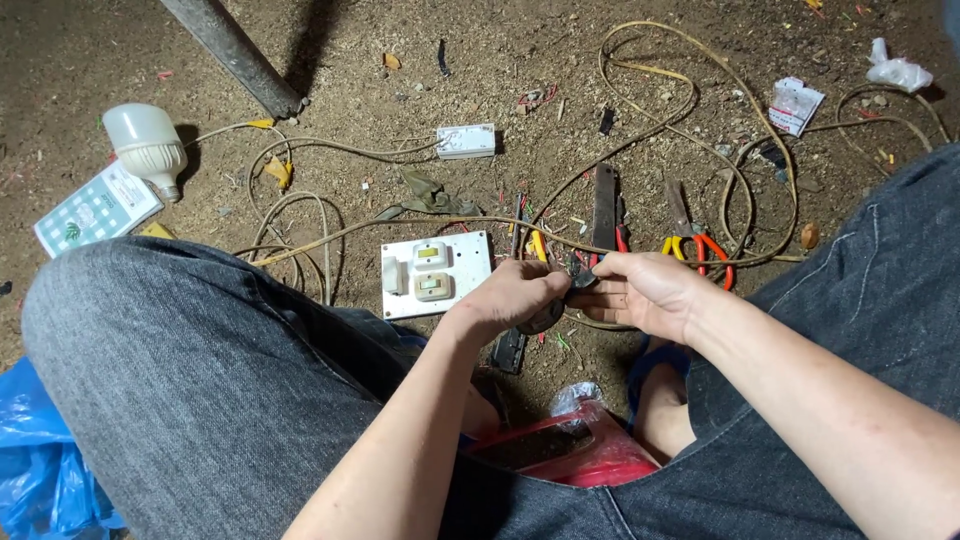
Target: The person sits on the ground wiring a light switch and socket panel. They pick up the white switch plate, turn it over to view the wiring on the back, then strip and prepare electrical wires by hand and with a screwdriver, pliers, and scissors, connecting wire ends to the switch terminals.
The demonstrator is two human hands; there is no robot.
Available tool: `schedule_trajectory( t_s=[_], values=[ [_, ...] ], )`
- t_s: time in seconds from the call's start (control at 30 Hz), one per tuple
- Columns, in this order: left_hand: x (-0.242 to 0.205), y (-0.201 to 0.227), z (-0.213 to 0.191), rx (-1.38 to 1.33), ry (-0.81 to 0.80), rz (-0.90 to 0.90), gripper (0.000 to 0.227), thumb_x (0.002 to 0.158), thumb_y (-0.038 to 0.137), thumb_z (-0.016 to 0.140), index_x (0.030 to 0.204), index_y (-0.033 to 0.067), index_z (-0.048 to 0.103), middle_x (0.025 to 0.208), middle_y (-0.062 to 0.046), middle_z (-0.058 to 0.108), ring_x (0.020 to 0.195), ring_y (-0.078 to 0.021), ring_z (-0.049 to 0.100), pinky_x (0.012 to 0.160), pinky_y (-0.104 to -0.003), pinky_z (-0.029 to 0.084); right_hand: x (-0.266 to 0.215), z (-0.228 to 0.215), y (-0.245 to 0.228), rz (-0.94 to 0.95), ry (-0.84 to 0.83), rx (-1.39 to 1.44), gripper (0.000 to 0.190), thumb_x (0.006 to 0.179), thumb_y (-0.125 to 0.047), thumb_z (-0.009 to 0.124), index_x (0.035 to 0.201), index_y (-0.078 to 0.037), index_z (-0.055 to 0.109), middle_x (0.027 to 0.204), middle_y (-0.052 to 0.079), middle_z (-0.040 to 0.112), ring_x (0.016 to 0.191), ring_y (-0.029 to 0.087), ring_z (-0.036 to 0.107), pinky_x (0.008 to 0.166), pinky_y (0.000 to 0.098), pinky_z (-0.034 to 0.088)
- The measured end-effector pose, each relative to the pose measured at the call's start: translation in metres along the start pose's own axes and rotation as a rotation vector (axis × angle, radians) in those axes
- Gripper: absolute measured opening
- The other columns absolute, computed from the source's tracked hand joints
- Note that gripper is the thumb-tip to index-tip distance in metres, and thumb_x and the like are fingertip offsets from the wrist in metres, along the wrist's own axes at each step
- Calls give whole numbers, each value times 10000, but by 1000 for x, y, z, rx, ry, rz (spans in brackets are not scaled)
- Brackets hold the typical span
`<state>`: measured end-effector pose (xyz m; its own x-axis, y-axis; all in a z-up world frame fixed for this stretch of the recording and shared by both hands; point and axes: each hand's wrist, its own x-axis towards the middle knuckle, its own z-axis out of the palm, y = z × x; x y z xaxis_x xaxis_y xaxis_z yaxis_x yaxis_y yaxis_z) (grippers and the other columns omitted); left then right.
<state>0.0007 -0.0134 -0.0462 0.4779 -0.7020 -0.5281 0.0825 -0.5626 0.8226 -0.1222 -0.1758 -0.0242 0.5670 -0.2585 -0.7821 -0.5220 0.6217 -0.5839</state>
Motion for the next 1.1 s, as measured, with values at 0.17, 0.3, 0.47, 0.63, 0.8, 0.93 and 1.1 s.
schedule_trajectory(
  t_s=[0.17, 0.3, 0.47, 0.63, 0.8, 0.93, 1.1],
  values=[
    [-4, 3, -1, -20, 3, -15, 314, 775, 412, 726, 792, 101, 758, 583, -67, 586, 667, -194, 596, 697, -309, 479, 6, -3, 2, -13, 17, -14, 309, 915, -72, 622, 1206, -10, 540, 977, 168, 690, 929, 314, 744, 843, 482, 636],
    [-6, 6, -8, -86, -2, -25, 307, 787, 381, 721, 805, 78, 769, 619, -94, 584, 691, -211, 564, 697, -318, 460, 10, -4, 0, -35, 11, -8, 242, 904, -67, 639, 1135, -33, 576, 967, 186, 709, 898, 320, 759, 797, 469, 641],
    [-25, 27, -15, -220, 22, -34, 212, 773, 294, 718, 742, 84, 710, 556, -51, 476, 614, -166, 491, 616, -274, 376, 15, -9, -1, -53, 10, -9, 210, 907, -63, 638, 1106, -24, 585, 953, 190, 717, 877, 309, 768, 771, 450, 649],
    [-11, 7, -14, -96, 41, -66, 527, 726, 377, 772, 1155, 71, 792, 981, -180, 755, 949, -244, 688, 813, -333, 512, 1, -1, -9, -34, -8, -85, 186, 890, -80, 657, 1068, -41, 621, 1020, 192, 738, 933, 321, 765, 823, 456, 634],
    [-3, -5, -12, -152, -19, 12, 742, 788, 191, 800, 1449, -30, 545, 768, -162, 690, 545, -200, 626, 447, -292, 434, 3, -1, -6, -30, -33, -78, 194, 880, -74, 687, 1066, -50, 638, 1060, 195, 750, 968, 327, 763, 856, 464, 625],
    [-9, -9, -12, -221, -34, 53, 644, 803, 112, 729, 1390, -74, 538, 592, -113, 629, 414, -171, 543, 370, -253, 367, 10, -2, -1, -14, -43, -52, 208, 867, -70, 710, 1062, -56, 639, 1065, 208, 760, 960, 332, 767, 859, 469, 625],
    [-8, -7, -15, -265, 40, 8, 684, 795, 126, 743, 1423, -67, 552, 705, -160, 678, 468, -179, 589, 384, -273, 405, 14, -1, -2, 49, -55, -41, 264, 880, -92, 708, 1137, -57, 661, 1109, 138, 751, 1010, 270, 741, 903, 419, 599]
  ],
)
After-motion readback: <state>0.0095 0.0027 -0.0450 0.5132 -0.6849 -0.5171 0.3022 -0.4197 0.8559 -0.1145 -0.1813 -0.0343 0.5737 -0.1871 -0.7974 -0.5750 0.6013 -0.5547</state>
